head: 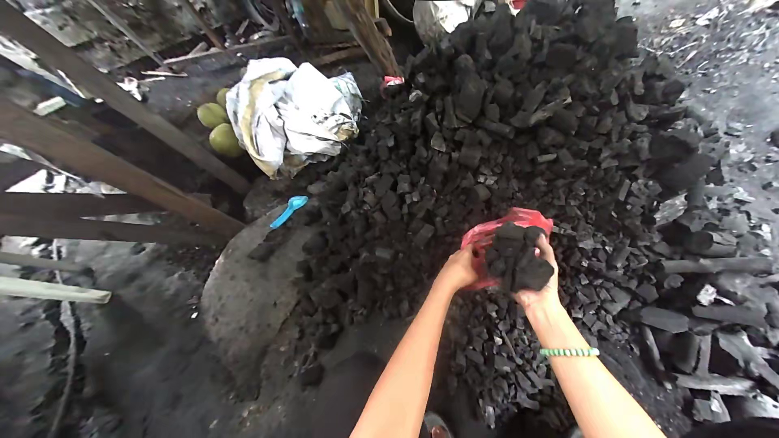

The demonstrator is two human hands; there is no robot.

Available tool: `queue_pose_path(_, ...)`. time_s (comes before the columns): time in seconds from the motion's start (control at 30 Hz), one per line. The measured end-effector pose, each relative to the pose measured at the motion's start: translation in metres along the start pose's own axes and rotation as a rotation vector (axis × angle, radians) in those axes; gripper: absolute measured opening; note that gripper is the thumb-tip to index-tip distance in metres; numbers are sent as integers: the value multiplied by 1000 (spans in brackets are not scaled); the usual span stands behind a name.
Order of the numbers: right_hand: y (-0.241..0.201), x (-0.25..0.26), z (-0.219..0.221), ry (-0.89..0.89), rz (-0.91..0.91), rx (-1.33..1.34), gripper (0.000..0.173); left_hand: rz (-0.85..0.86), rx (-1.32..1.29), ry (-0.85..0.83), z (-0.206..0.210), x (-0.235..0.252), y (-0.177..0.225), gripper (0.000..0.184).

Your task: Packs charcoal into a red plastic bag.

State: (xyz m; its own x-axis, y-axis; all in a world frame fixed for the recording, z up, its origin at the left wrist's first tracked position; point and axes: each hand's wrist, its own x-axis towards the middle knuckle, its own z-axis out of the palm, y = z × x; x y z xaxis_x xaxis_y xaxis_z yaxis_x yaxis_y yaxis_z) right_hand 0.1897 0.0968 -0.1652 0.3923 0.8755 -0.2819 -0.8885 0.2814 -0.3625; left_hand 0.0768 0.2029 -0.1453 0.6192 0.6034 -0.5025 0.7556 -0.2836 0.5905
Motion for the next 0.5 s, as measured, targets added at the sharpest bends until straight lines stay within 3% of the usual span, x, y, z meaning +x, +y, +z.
queue_pose_path(0.1, 2, 27, 2, 218, 23, -497, 31, 34, -211, -140, -12, 9, -5, 106)
queue_pose_path(0.13, -2, 34, 1, 264, 102, -730, 44, 14, -262, -153, -16, 14, -6, 109)
queue_pose_path(0.2, -18, 46, 2, 162, 174, -1195, 65, -13, -337, -132, -27, 22, -3, 102)
queue_pose_path(0.3, -53, 48, 28, -115, 99, -1677, 59, 35, -492, -58, -46, 23, 18, 76)
queue_pose_path(0.37, -75, 41, 36, -197, -40, -1596, 41, 52, -607, 23, -54, 24, 27, 63)
queue_pose_path(0.4, -83, 37, 34, -147, -100, -1447, 35, 33, -634, 58, -56, 27, 28, 63)
queue_pose_path(0.47, -86, 35, 9, 104, -232, -1204, 32, -16, -614, 75, -51, 36, 19, 76)
queue_pose_path(0.5, -83, 35, -12, 232, -286, -1243, 33, -23, -606, 70, -46, 38, 15, 82)
